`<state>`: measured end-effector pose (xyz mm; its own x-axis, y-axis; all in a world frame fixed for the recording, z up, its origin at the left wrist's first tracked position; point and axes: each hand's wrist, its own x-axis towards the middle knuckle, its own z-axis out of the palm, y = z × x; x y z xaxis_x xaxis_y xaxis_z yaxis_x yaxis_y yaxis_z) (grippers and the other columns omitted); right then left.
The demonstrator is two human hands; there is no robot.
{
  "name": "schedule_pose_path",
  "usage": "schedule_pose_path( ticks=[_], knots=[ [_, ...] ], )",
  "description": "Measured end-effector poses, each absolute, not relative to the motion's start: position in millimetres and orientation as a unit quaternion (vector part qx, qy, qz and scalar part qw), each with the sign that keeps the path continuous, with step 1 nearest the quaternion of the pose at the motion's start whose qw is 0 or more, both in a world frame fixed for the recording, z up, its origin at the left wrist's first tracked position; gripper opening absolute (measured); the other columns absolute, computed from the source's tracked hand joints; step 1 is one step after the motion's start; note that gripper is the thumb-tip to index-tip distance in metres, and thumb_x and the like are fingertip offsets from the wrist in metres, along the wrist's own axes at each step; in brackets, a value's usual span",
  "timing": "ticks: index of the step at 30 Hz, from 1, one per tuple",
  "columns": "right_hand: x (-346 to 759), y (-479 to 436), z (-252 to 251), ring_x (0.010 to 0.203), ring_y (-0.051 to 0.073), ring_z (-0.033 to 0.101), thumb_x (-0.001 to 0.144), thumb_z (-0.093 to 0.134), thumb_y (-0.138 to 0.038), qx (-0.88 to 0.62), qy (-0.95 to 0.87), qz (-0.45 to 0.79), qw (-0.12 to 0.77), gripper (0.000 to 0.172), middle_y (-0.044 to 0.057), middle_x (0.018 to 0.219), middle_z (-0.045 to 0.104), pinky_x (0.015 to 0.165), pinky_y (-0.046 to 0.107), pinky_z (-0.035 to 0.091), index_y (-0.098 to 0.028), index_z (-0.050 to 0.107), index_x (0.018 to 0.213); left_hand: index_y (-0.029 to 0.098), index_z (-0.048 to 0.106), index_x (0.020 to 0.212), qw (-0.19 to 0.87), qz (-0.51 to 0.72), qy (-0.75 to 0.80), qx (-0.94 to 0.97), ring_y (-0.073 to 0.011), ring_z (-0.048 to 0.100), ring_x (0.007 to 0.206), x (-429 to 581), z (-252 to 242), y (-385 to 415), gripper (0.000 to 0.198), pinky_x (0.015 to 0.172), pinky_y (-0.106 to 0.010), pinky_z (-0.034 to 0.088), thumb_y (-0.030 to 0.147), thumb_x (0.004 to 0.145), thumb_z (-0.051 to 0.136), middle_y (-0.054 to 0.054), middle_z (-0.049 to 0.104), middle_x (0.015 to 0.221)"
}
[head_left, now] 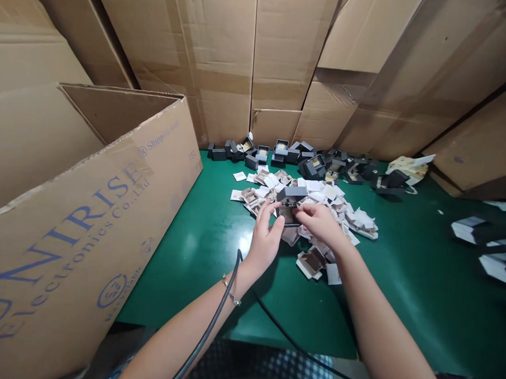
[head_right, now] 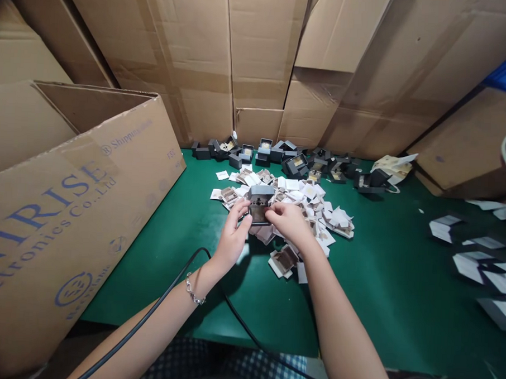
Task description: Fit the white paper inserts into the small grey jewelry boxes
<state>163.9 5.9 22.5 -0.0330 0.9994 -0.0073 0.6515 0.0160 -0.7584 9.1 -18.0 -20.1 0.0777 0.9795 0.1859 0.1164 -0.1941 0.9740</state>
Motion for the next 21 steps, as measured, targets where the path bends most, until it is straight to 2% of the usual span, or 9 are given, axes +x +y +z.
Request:
schedule_pose_path(
  ticks=[2,6,9,11,14,16,17,19,21],
  knots=[
    [160.3,4.3,21.1,0.052,0.012,0.048,0.071,0.049,-0.037,-0.626,-0.665,0.293,0.284,0.024,-0.001,0.053,0.056,0.052,0.023,0.034,-0.018,0.053,0.057,0.026,0.054,0.121,0.43,0.505,0.45,0.598,-0.0215,0.036,0.136,8.5,-17.6,-18.6,0.033,0.108,-0.037,0.036,0.034,0.091,0.044,-0.006,0.038,0.147],
    [152.8,0.9,17.0,0.056,0.013,0.051,0.068,0.05,-0.031,-0.625,-0.678,0.265,0.282,0.018,0.0,0.057,0.06,0.054,0.024,0.035,-0.017,0.058,0.061,0.022,0.062,0.103,0.409,0.496,0.459,0.613,-0.0222,0.043,0.13,7.1,-14.0,-17.0,0.022,0.104,-0.035,0.039,0.025,0.085,0.049,-0.008,0.052,0.133],
    [150.7,-0.5,12.0,0.055,0.013,0.049,0.074,0.048,-0.036,-0.61,-0.692,0.246,0.298,0.024,-0.001,0.055,0.056,0.054,0.023,0.035,-0.018,0.055,0.059,0.02,0.061,0.104,0.442,0.505,0.46,0.581,-0.0197,0.054,0.114,7.4,-14.3,-12.5,0.025,0.099,-0.035,0.043,0.018,0.081,0.05,-0.007,0.061,0.117],
    [153.0,0.3,9.9,0.056,0.013,0.049,0.081,0.044,-0.039,-0.611,-0.7,0.208,0.304,0.03,-0.001,0.056,0.055,0.057,0.024,0.036,-0.019,0.054,0.061,0.019,0.057,0.108,0.487,0.527,0.467,0.517,-0.0181,0.059,0.103,8.4,-15.3,-9.6,0.028,0.092,-0.033,0.047,0.02,0.081,0.05,-0.007,0.062,0.112],
    [160.1,3.1,9.7,0.066,0.017,0.055,0.088,0.035,-0.038,-0.649,-0.7,0.091,0.285,0.036,0.005,0.065,0.06,0.066,0.029,0.04,-0.019,0.056,0.065,0.02,0.048,0.113,0.555,0.567,0.472,0.384,-0.0146,0.062,0.09,9.7,-15.9,-7.5,0.032,0.077,-0.029,0.052,0.025,0.082,0.05,-0.007,0.062,0.11],
    [163.6,3.9,9.9,0.081,0.022,0.058,0.09,0.032,-0.037,-0.661,-0.703,0.023,0.26,0.04,0.009,0.078,0.064,0.079,0.036,0.042,-0.019,0.059,0.067,0.021,0.044,0.113,0.582,0.583,0.472,0.314,-0.0128,0.062,0.086,9.8,-15.2,-7.4,0.032,0.07,-0.025,0.052,0.028,0.082,0.049,-0.006,0.061,0.108],
    [164.1,3.6,9.4,0.089,0.024,0.059,0.091,0.033,-0.038,-0.658,-0.712,0.005,0.246,0.04,0.01,0.087,0.066,0.088,0.043,0.04,-0.019,0.061,0.069,0.021,0.044,0.112,0.586,0.589,0.476,0.289,-0.0124,0.062,0.086,9.6,-14.6,-7.4,0.03,0.068,-0.023,0.052,0.028,0.083,0.048,-0.006,0.061,0.107],
    [162.1,1.4,6.4,0.107,0.028,0.054,0.089,0.041,-0.045,-0.639,-0.742,-0.004,0.203,0.038,0.011,0.108,0.064,0.103,0.059,0.025,-0.021,0.066,0.073,0.022,0.043,0.109,0.579,0.599,0.49,0.256,-0.0118,0.062,0.084,8.5,-13.4,-7.1,0.027,0.066,-0.022,0.051,0.029,0.083,0.047,-0.006,0.06,0.105],
    [157.1,-2.0,1.1,0.122,0.036,0.044,0.081,0.053,-0.054,-0.629,-0.765,0.006,0.141,0.037,0.012,0.128,0.055,0.103,0.071,0.008,-0.021,0.068,0.075,0.022,0.043,0.108,0.565,0.613,0.498,0.238,-0.0116,0.061,0.083,7.3,-12.4,-6.5,0.026,0.066,-0.022,0.051,0.029,0.083,0.047,-0.005,0.059,0.102]
  ],
)
